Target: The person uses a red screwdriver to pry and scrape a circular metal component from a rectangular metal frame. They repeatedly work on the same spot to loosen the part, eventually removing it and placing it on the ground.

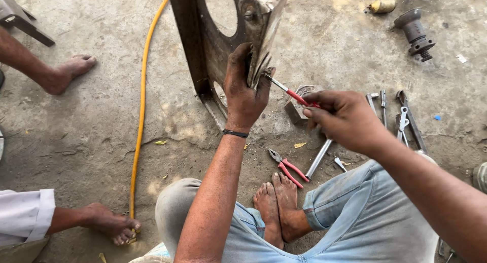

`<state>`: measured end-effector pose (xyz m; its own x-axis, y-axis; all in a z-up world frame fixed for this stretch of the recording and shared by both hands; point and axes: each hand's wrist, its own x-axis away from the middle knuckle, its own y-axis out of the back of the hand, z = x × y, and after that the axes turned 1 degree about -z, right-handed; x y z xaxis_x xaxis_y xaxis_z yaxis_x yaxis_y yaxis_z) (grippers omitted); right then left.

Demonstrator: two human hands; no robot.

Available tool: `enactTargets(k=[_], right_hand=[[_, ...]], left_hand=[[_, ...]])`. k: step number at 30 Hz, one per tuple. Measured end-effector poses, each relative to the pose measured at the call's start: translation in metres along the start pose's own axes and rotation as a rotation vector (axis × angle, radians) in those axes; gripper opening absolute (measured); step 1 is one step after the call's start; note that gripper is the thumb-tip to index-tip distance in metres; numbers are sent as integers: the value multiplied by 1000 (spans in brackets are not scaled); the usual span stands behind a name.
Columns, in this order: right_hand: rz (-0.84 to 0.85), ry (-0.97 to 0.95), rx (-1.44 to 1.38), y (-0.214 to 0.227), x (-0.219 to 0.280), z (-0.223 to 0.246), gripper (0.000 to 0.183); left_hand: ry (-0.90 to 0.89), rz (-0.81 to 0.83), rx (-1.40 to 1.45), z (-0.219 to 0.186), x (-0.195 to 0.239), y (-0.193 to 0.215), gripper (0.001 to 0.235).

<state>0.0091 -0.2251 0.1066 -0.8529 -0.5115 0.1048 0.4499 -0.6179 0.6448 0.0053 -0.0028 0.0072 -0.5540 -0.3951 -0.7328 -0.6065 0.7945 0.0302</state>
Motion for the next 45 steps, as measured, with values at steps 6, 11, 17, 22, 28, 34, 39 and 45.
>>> enactTargets(k=[6,11,17,22,28,34,39,45], right_hand=[[-357,463,582,-15,12,5,25],[-314,446,401,-11,6,5,22],[-476,466,839,-21,-12,5,16],[-317,231,21,-49,-24,-2,12],[-306,366,-76,-78,-61,5,15],[-242,613,174,-61,-76,22,17],[-240,554,172,-55,-85,26,13],[-209,411,72,-51,-77,30,14]], left_hand=[[30,-8,56,5,4,7,61],[53,-3,86,13,11,10,60],[47,-4,42,2,5,11,60],[24,-14,-43,-5,-3,10,59],[34,35,-107,9,10,15,60],[5,5,-107,-4,6,16,68],[-19,-48,-106,1,3,8,66],[0,-47,-140,4,3,4,64]])
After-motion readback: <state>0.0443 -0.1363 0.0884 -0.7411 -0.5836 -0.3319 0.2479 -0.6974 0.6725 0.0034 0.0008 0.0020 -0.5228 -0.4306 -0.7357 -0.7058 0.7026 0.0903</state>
